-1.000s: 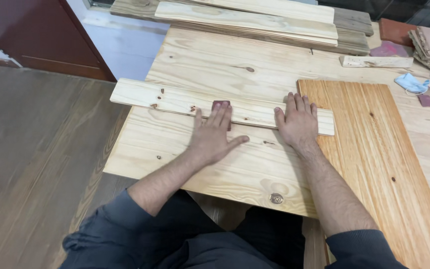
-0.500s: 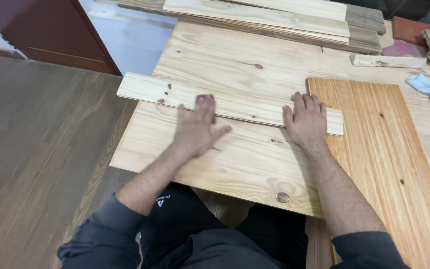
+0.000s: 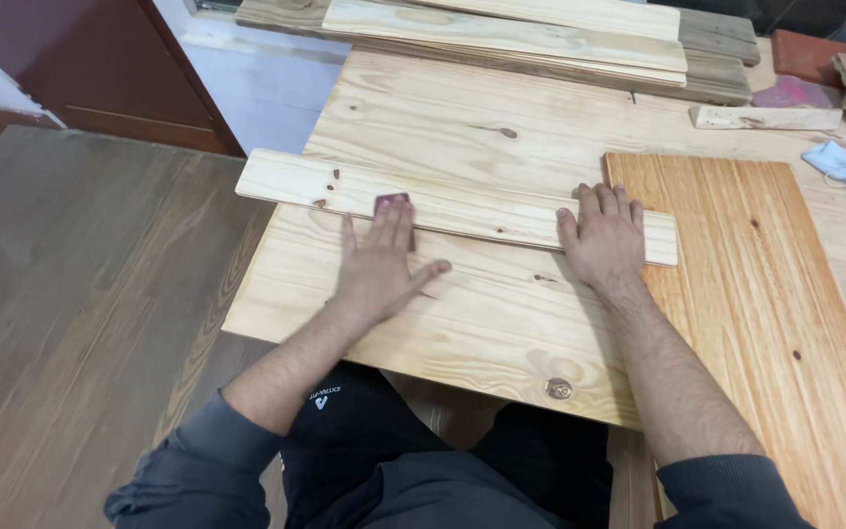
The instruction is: The person sands a long, light-colored wooden plank on a workbench using a piece of sandpaper held in their right hand. They rub the sandpaper back and forth along the length of the plank, occasionally flipping the plank over to sand the other side.
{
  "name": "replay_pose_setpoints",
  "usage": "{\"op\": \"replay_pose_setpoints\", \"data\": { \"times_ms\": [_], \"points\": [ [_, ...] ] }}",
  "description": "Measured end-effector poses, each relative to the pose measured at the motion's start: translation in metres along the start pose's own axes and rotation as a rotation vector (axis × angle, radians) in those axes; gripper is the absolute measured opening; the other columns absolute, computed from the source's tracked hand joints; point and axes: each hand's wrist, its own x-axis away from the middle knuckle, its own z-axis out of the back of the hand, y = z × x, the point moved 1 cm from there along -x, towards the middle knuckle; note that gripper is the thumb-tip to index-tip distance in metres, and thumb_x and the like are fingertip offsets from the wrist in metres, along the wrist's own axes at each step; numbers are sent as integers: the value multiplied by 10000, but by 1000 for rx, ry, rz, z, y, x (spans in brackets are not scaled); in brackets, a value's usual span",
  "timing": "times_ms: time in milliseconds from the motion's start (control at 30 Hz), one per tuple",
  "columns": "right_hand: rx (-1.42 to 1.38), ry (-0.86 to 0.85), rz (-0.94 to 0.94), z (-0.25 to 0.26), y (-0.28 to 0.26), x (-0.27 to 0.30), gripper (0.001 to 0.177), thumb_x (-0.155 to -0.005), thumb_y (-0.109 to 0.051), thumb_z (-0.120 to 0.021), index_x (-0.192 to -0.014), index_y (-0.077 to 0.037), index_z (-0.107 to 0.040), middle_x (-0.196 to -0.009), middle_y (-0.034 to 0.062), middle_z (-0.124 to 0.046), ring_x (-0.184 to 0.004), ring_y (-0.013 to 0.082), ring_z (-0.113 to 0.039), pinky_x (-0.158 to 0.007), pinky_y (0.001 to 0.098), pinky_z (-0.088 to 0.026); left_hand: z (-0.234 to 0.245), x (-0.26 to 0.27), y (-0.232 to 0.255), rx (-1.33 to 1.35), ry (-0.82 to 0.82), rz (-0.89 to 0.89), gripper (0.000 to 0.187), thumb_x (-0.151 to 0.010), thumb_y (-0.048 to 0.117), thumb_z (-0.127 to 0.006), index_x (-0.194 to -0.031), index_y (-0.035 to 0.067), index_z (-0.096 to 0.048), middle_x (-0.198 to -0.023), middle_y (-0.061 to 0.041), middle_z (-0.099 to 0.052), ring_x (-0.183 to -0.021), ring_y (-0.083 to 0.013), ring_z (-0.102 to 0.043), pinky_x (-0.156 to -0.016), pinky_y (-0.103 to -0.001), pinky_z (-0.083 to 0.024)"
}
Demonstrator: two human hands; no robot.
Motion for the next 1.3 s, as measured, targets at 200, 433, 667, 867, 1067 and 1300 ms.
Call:
{"op": "replay_pose_setpoints", "data": {
  "times_ms": [200, 433, 667, 867, 1067, 1300],
  "points": [
    [7, -19, -3, -1, 2, -3, 635, -1101, -588, -350, -1508, -149, -563, -1524, 178, -538, -1509, 360, -395, -1223, 541, -236, 0, -74, -161, 46, 259, 585, 1051, -1017, 832, -15, -1655, 15, -192, -1734, -201, -157, -1609, -296, -80, -1189, -709, 72],
    [17, -37, -19, 0, 0, -1, 624, -1103, -574, -348, -1515, -151, -549, -1535, 175, -519, -1518, 355, -377, -1231, 542, -207, 9, -22, -9, -45, 105, 296, 1003, -995, 797, -202, -1645, 34, -183, -1729, -190, -162, -1614, -312, -99, -1205, -697, 27],
    [11, -2, -6, 0, 1, 0, 595, -1101, -573, -377, -1482, -161, -574, -1517, 172, -539, -1505, 356, -396, -1226, 545, -223, -1, -67, -68, 48, 128, 322, 943, -1034, 756, -145, -1659, 51, -144, -1742, -164, -120, -1618, -275, -45, -1169, -748, 77],
    [19, 33, 13, -3, -1, -2, 571, -1097, -562, -397, -1466, -167, -583, -1492, 168, -553, -1497, 354, -398, -1219, 554, -239, 5, -49, 5, -14, 104, 308, 987, -1018, 768, -146, -1654, 14, -145, -1740, -192, -112, -1621, -300, -32, -1164, -743, 78],
    [15, 16, 1, -5, 1, 2, 582, -1097, -570, -393, -1473, -164, -571, -1502, 169, -546, -1501, 356, -384, -1224, 556, -225, 5, -39, 24, 71, 22, 35, 953, -1001, 749, -150, -1647, 48, -159, -1741, -155, -110, -1618, -278, -42, -1163, -749, 110],
    [18, -9, 3, -1, -4, -1, 588, -1093, -570, -379, -1489, -172, -556, -1501, 155, -545, -1505, 359, -366, -1222, 561, -223, 16, -43, 46, 136, -20, 85, 979, -1001, 761, -204, -1653, 34, -136, -1746, -166, -71, -1625, -286, -4, -1165, -756, 93]
  ]
}}
